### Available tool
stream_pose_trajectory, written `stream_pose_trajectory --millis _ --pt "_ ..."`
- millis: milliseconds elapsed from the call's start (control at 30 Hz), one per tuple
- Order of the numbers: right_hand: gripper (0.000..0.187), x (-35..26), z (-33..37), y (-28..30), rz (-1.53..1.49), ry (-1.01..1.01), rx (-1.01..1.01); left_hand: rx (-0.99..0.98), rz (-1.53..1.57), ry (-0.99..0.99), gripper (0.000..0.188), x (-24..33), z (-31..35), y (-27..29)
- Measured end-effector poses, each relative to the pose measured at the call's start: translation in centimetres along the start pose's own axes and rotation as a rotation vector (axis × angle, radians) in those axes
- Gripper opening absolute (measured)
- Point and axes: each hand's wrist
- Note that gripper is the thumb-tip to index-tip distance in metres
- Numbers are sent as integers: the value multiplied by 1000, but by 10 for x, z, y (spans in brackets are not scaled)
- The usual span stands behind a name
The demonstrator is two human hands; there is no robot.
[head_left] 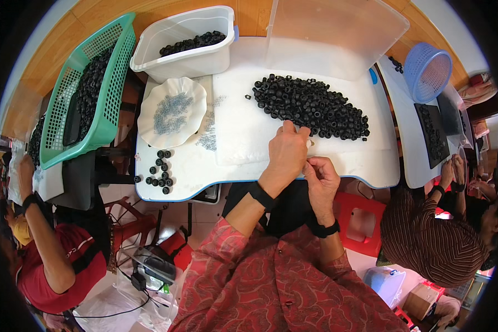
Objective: Manually assemble and sort small black rubber components at a workstation.
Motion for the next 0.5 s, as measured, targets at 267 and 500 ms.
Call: stream_pose_trajectory --millis 267,500 --pt "8 4 0 1 30 8 -12 33 265 9 30 -13 8 13" --pt "10 -1 2 0 45 -1 -16 -405 1206 319 28 -38 33 46"
Point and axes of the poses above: each hand's wrist, its own z-axis away from the middle knuckle, its own y-axis out of the back of the hand, x = y × z, and after that the axes turned 11 degrees about y, right-handed
